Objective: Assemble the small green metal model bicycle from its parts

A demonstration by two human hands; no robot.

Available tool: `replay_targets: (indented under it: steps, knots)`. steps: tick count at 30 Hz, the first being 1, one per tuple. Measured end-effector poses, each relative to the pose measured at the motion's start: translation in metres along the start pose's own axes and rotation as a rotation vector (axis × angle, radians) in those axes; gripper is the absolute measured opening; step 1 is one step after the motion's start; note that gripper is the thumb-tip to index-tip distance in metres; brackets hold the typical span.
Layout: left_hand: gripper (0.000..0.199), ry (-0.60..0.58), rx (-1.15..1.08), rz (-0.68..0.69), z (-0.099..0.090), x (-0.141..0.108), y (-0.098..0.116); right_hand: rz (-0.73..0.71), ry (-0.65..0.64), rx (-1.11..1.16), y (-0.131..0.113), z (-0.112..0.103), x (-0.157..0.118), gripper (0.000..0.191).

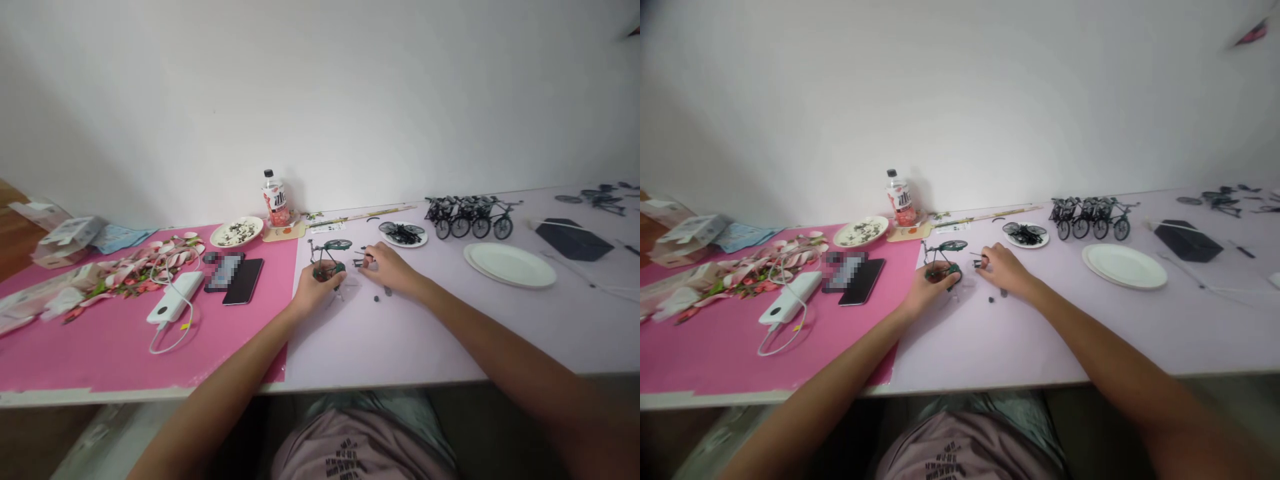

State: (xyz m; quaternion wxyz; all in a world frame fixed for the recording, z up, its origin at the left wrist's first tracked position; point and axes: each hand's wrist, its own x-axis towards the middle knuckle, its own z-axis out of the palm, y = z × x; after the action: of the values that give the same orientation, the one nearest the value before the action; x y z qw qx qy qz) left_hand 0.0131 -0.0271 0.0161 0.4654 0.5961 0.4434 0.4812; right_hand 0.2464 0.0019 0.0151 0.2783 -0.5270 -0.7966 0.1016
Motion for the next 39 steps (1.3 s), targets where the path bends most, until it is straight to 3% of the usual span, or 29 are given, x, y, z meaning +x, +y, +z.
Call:
replay_targets:
  steps: [5, 14, 27, 33, 39]
  knots:
    - [0.037, -0.002, 0.077, -0.010, 0.000, -0.002, 0.001, 0.018, 0.057, 0.357, -0.020, -0.004, -0.004, 0.036]
    - [0.031, 0.003, 0.278, 0.071, 0.000, -0.001, -0.003, 0.044, -0.084, 0.776, -0.032, 0.008, -0.012, 0.045]
    - [0.032, -0.064, 0.389, 0.187, 0.000, -0.004, -0.005, 0.140, -0.131, 0.871, -0.029, 0.019, -0.014, 0.045]
    - [0.035, -0.084, 0.381, 0.204, 0.001, -0.005, -0.001, 0.186, -0.165, 0.975, -0.019, 0.025, -0.009, 0.054]
    - [0.036, -0.091, 0.377, 0.206, 0.000, -0.004, -0.003, 0.160, -0.138, 0.952, -0.017, 0.027, -0.008, 0.054]
